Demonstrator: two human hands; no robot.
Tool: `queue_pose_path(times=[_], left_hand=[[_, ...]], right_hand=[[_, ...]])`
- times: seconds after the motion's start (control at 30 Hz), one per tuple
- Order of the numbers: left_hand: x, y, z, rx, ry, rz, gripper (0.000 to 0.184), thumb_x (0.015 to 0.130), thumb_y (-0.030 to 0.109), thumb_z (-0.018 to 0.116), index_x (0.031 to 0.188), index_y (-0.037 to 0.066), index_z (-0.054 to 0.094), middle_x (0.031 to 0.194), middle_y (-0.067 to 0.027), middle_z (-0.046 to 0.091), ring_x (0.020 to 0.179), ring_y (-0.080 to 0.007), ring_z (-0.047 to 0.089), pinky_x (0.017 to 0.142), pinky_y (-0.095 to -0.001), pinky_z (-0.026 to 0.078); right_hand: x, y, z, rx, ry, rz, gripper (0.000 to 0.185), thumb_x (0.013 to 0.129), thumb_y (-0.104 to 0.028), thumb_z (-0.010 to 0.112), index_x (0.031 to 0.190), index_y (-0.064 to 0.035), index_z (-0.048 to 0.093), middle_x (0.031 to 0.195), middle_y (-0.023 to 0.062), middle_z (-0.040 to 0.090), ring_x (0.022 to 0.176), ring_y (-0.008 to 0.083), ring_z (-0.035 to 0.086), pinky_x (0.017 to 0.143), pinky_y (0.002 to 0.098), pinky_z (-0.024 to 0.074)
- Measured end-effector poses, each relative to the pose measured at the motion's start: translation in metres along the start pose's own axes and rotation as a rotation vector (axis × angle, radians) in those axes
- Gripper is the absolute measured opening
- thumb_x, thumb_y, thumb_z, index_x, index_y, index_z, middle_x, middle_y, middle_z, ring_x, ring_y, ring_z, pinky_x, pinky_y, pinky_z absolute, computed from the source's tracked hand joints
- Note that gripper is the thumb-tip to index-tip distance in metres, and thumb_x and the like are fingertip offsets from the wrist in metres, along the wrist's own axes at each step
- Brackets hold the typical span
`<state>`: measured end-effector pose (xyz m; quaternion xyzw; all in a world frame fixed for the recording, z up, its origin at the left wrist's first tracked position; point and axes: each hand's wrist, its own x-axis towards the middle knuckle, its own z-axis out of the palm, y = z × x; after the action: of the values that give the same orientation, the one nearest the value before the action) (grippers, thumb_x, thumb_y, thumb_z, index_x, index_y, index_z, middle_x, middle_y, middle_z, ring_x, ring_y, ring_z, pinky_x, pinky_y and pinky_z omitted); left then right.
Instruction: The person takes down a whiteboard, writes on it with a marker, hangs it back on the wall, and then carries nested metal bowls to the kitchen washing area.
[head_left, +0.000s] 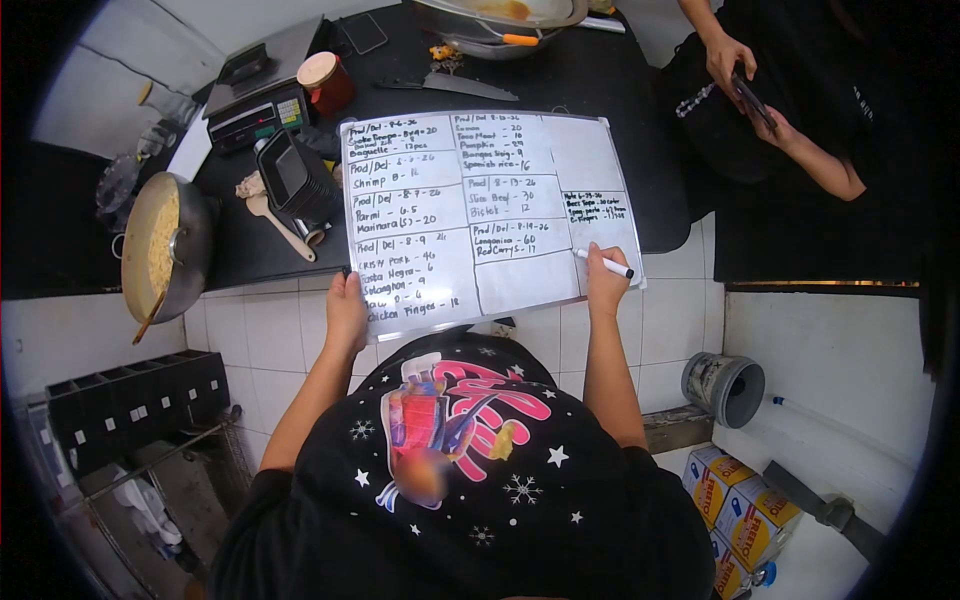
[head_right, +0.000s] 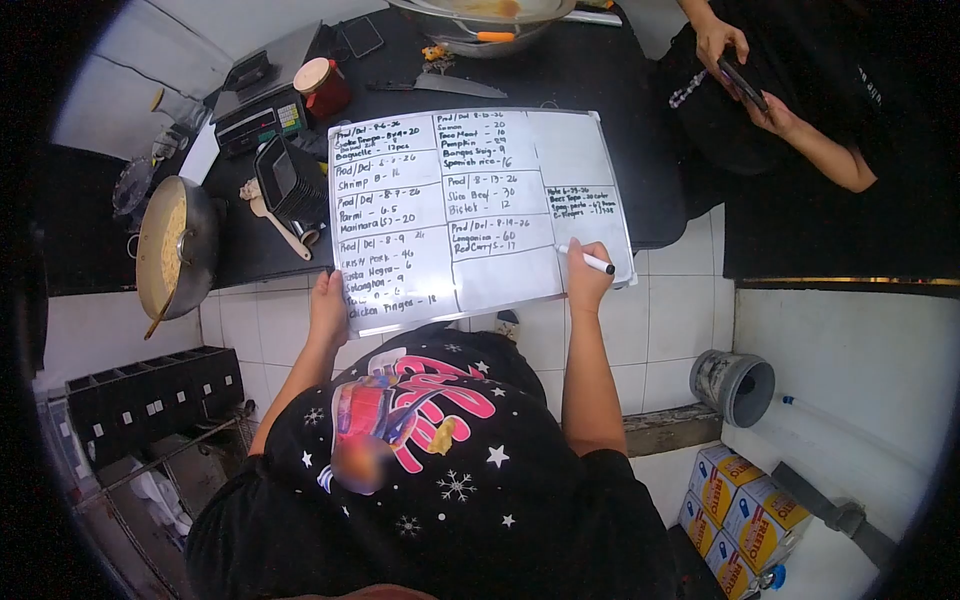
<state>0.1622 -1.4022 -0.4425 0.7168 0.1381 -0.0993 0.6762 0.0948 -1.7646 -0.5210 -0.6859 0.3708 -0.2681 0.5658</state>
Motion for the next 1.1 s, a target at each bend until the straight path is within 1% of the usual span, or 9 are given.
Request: queue_pose_path(times=[0.27, 0.37, 0.47, 0.57, 0.7, 0.83, 0.93, 1.1], left_hand=[[-0.004, 0.007, 0.002, 0.017, 0.016, -0.016, 0.019, 0.091, 0.013, 0.035, 0.095, -0.001, 0.047, 0.083, -0.0085, 0.058, 0.069, -0.0114, 0.055, 0.064, -0.0246, 0.045], [-0.003, 0.006, -0.001, 0.028, 0.013, -0.001, 0.020, 0.091, 0.014, 0.036, 0.096, -0.002, 0.047, 0.085, -0.0088, 0.058, 0.070, -0.0118, 0.055, 0.065, -0.0248, 0.046], [-0.003, 0.006, 0.000, 0.014, 0.020, -0.003, 0.020, 0.091, 0.014, 0.037, 0.098, -0.002, 0.047, 0.087, -0.0091, 0.058, 0.072, -0.0122, 0.056, 0.065, -0.0249, 0.046], [-0.004, 0.008, 0.001, 0.021, 0.032, -0.017, 0.019, 0.091, 0.013, 0.036, 0.096, -0.001, 0.047, 0.085, -0.0083, 0.058, 0.071, -0.0113, 0.055, 0.065, -0.0244, 0.045], [0.002, -0.001, -0.001, -0.030, 0.027, -0.012, 0.018, 0.091, 0.012, 0.036, 0.096, -0.001, 0.048, 0.085, -0.0078, 0.058, 0.071, -0.0111, 0.054, 0.064, -0.0244, 0.045], [0.001, -0.003, -0.001, -0.045, 0.032, 0.013, 0.018, 0.091, 0.012, 0.036, 0.096, -0.001, 0.048, 0.085, -0.0075, 0.058, 0.071, -0.0111, 0.054, 0.065, -0.0248, 0.045], [0.003, -0.004, -0.003, -0.021, 0.003, -0.022, 0.021, 0.091, 0.013, 0.036, 0.104, -0.002, 0.043, 0.094, -0.0115, 0.058, 0.078, -0.0145, 0.058, 0.069, -0.0255, 0.047], [-0.004, 0.008, 0.003, -0.007, 0.029, -0.033, 0.021, 0.091, 0.013, 0.036, 0.102, -0.003, 0.043, 0.093, -0.0116, 0.058, 0.077, -0.0141, 0.057, 0.069, -0.0254, 0.047]], right_hand=[[-0.003, -0.006, 0.000, 0.110, -0.006, 0.055, 0.027, 0.076, -0.014, 0.063, 0.058, -0.0045, 0.046, 0.050, 0.0011, 0.050, 0.044, 0.0061, 0.042, 0.041, 0.0220, 0.0340], [-0.008, -0.017, 0.000, 0.326, 0.020, 0.185, 0.024, 0.079, -0.013, 0.061, 0.062, -0.0066, 0.045, 0.052, 0.0004, 0.048, 0.042, 0.0053, 0.041, 0.037, 0.0194, 0.0325], [-0.031, -0.034, 0.014, 0.288, -0.220, 0.086, 0.023, 0.078, -0.011, 0.061, 0.062, -0.0066, 0.046, 0.053, 0.0000, 0.048, 0.043, 0.0052, 0.041, 0.039, 0.0195, 0.0327], [-0.057, -0.045, 0.036, 0.256, -0.422, -0.080, 0.023, 0.078, -0.011, 0.062, 0.061, -0.0061, 0.047, 0.053, 0.0001, 0.048, 0.045, 0.0049, 0.042, 0.041, 0.0195, 0.0328], [-0.068, -0.043, 0.052, 0.141, -0.484, -0.169, 0.022, 0.078, -0.011, 0.063, 0.062, -0.0047, 0.049, 0.054, -0.0001, 0.050, 0.048, 0.0043, 0.043, 0.043, 0.0192, 0.0334], [-0.069, -0.043, 0.055, 0.148, -0.488, -0.168, 0.021, 0.077, -0.010, 0.063, 0.062, -0.0044, 0.049, 0.055, -0.0005, 0.051, 0.048, 0.0041, 0.043, 0.044, 0.0190, 0.0335], [-0.069, -0.045, 0.058, 0.145, -0.500, -0.182, 0.020, 0.077, -0.010, 0.063, 0.063, -0.0045, 0.050, 0.055, -0.0006, 0.051, 0.049, 0.0040, 0.043, 0.045, 0.0187, 0.0336], [-0.072, -0.051, 0.060, 0.118, -0.505, -0.154, 0.020, 0.076, -0.010, 0.063, 0.063, -0.0043, 0.050, 0.055, -0.0014, 0.049, 0.051, 0.0039, 0.042, 0.046, 0.0188, 0.0329]])
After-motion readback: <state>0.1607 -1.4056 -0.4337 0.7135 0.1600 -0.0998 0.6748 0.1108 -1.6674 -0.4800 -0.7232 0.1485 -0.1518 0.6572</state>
